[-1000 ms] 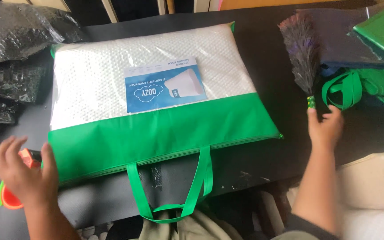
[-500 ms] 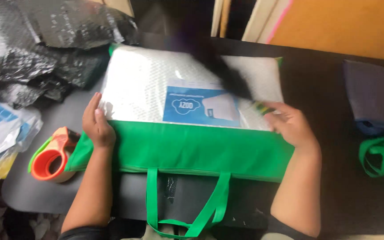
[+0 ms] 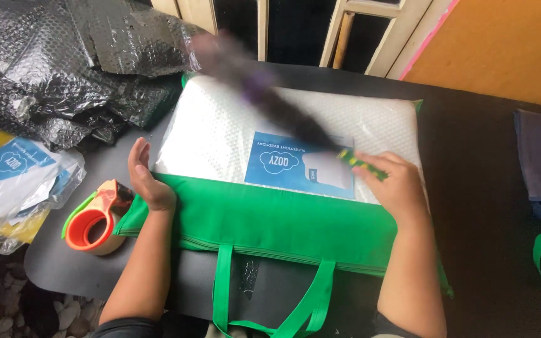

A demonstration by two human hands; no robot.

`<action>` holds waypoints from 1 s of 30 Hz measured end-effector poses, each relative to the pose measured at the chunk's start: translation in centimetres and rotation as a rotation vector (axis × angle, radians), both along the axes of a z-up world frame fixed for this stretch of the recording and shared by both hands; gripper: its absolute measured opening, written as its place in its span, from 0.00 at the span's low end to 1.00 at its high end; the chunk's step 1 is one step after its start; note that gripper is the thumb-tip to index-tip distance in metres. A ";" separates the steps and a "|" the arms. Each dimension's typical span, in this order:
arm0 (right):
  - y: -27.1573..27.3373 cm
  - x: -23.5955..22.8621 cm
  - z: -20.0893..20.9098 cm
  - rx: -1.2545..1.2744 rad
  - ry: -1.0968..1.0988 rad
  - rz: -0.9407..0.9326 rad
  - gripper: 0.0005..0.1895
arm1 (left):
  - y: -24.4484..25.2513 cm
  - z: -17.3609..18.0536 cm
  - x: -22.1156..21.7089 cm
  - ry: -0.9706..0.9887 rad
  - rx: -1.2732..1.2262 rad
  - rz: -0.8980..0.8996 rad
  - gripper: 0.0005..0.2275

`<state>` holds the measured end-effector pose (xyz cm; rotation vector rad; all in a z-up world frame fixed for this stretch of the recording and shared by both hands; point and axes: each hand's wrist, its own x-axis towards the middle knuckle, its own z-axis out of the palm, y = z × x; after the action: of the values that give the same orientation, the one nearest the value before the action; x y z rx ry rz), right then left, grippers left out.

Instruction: A person is packaging a large white pillow into a green reusable tote bag, including promotional inserts and dusting the final package.

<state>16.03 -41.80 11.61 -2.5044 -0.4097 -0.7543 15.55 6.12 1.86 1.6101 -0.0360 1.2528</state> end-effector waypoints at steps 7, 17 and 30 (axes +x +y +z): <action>1.8 0.2 0.1 0.073 0.337 0.100 0.13 | 4.8 -6.5 3.9 0.036 0.090 0.041 0.23; 3.6 -2.2 3.4 0.212 0.423 0.314 0.13 | 5.2 -5.1 4.1 0.833 0.817 1.245 0.16; -2.1 -2.4 3.6 0.373 0.256 0.097 0.14 | 2.3 -3.5 2.2 0.001 0.098 0.081 0.23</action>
<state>13.61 -43.92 15.24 -2.1744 -0.2679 -0.4186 17.73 8.40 -1.59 1.7111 -0.0323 1.3298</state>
